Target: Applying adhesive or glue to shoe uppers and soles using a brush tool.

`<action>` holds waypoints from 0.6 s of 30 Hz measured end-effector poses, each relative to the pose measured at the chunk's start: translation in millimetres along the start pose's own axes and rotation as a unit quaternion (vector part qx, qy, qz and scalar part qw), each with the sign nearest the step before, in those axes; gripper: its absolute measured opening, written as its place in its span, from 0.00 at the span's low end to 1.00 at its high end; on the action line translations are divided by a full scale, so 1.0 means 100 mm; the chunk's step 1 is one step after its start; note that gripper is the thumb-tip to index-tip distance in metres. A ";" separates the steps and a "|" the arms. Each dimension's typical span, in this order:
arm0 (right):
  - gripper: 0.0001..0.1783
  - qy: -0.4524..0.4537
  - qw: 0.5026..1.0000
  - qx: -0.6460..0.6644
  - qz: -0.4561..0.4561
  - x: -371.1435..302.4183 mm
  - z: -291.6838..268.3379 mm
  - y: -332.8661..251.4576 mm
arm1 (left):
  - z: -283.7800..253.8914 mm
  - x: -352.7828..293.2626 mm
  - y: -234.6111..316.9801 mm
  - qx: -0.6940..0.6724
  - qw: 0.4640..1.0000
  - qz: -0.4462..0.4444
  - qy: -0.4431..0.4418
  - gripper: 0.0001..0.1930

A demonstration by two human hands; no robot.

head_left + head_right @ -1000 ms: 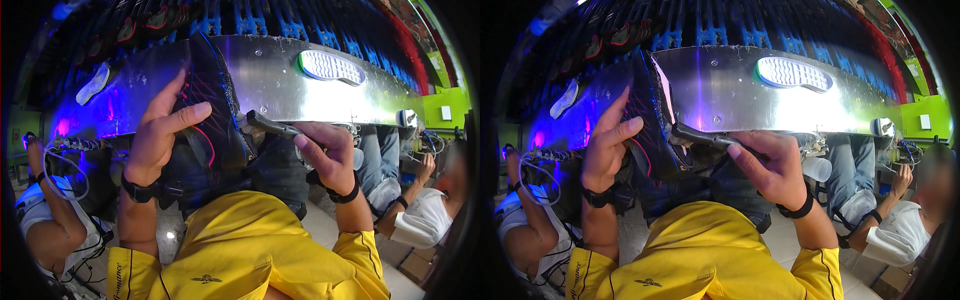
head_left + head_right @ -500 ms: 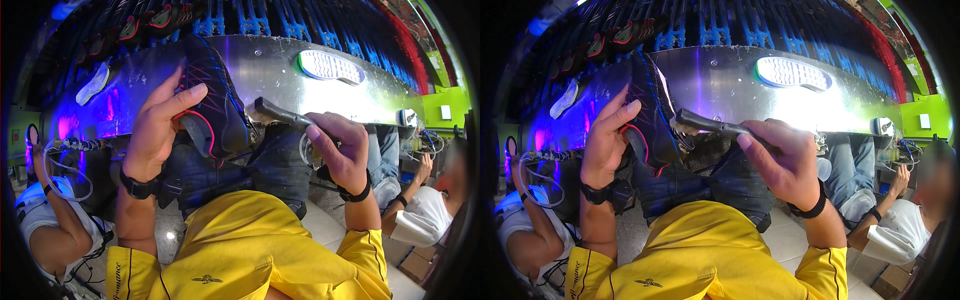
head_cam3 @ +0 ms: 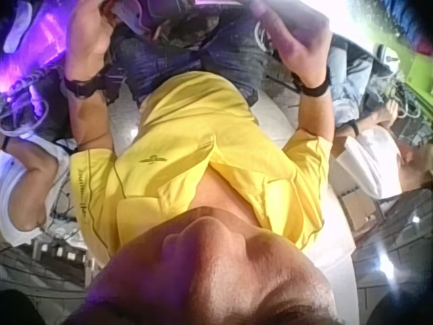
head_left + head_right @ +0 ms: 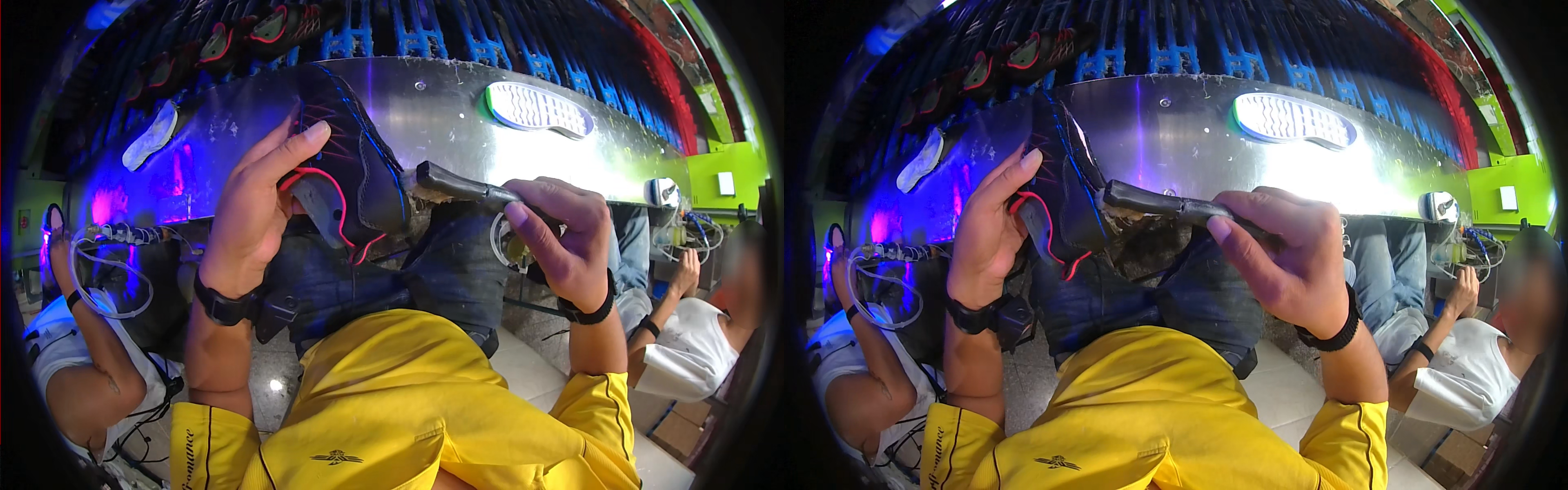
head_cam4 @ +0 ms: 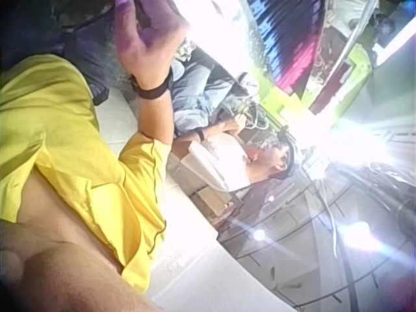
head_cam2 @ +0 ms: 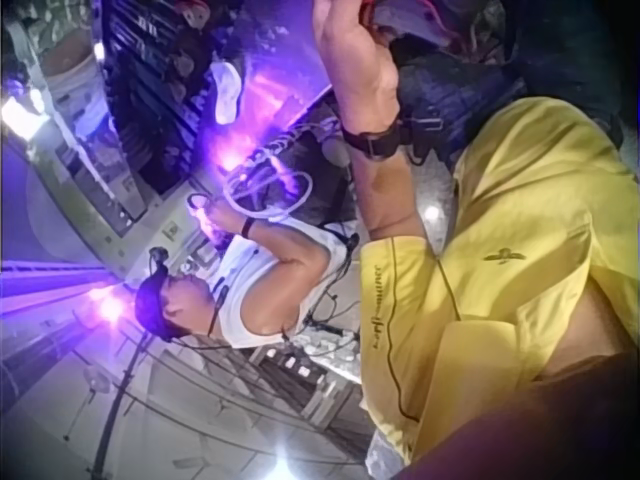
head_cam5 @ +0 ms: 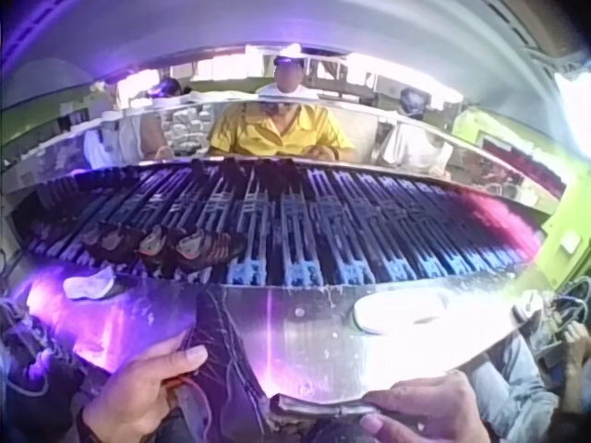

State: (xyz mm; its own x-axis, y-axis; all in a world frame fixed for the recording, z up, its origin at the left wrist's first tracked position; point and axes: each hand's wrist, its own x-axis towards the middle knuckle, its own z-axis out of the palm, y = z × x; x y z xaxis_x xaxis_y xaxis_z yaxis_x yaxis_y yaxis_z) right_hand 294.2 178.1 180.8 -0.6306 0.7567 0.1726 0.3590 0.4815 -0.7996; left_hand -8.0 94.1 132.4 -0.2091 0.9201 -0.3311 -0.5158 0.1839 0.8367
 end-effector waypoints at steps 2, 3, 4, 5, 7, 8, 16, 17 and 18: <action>0.11 0.009 0.999 -0.028 -0.021 0.02 -0.01 -0.03 | 0.01 -0.04 0.00 0.010 0.999 -0.027 0.025 0.19; 0.11 0.009 0.999 -0.029 -0.021 0.03 -0.03 -0.05 | 0.01 -0.05 -0.01 0.010 0.999 -0.027 0.024 0.19; 0.11 0.006 0.999 -0.041 -0.029 0.04 -0.06 -0.06 | 0.01 -0.06 -0.03 0.002 0.999 -0.032 0.032 0.18; 0.11 0.004 0.998 -0.054 -0.036 0.04 -0.07 -0.08 | 0.00 -0.06 -0.05 -0.007 0.999 -0.036 0.040 0.17; 0.12 0.009 0.997 -0.058 -0.051 0.07 -0.10 -0.07 | 0.05 -0.09 -0.05 -0.008 0.998 -0.040 0.054 0.17; 0.12 0.014 0.996 -0.060 -0.066 0.09 -0.11 -0.07 | 0.07 -0.09 -0.05 -0.009 0.997 -0.045 0.070 0.17; 0.13 0.029 0.989 -0.071 -0.129 0.21 -0.25 0.02 | 0.19 -0.13 -0.06 -0.009 0.994 -0.084 0.070 0.19; 0.13 0.031 0.987 -0.073 -0.139 0.23 -0.28 0.01 | 0.20 -0.13 -0.06 -0.010 0.993 -0.094 0.070 0.20; 0.13 0.022 0.988 -0.087 -0.128 0.24 -0.32 -0.02 | 0.18 -0.12 -0.07 -0.010 0.993 -0.094 0.070 0.20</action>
State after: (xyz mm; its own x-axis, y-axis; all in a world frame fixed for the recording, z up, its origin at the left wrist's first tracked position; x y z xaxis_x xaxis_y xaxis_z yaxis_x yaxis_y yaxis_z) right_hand 300.0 209.8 204.6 -0.6864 0.6174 0.3843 0.3078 0.7254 -0.6156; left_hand 13.1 87.6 138.3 -0.2200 0.8130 -0.5391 -0.5725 0.3399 0.7462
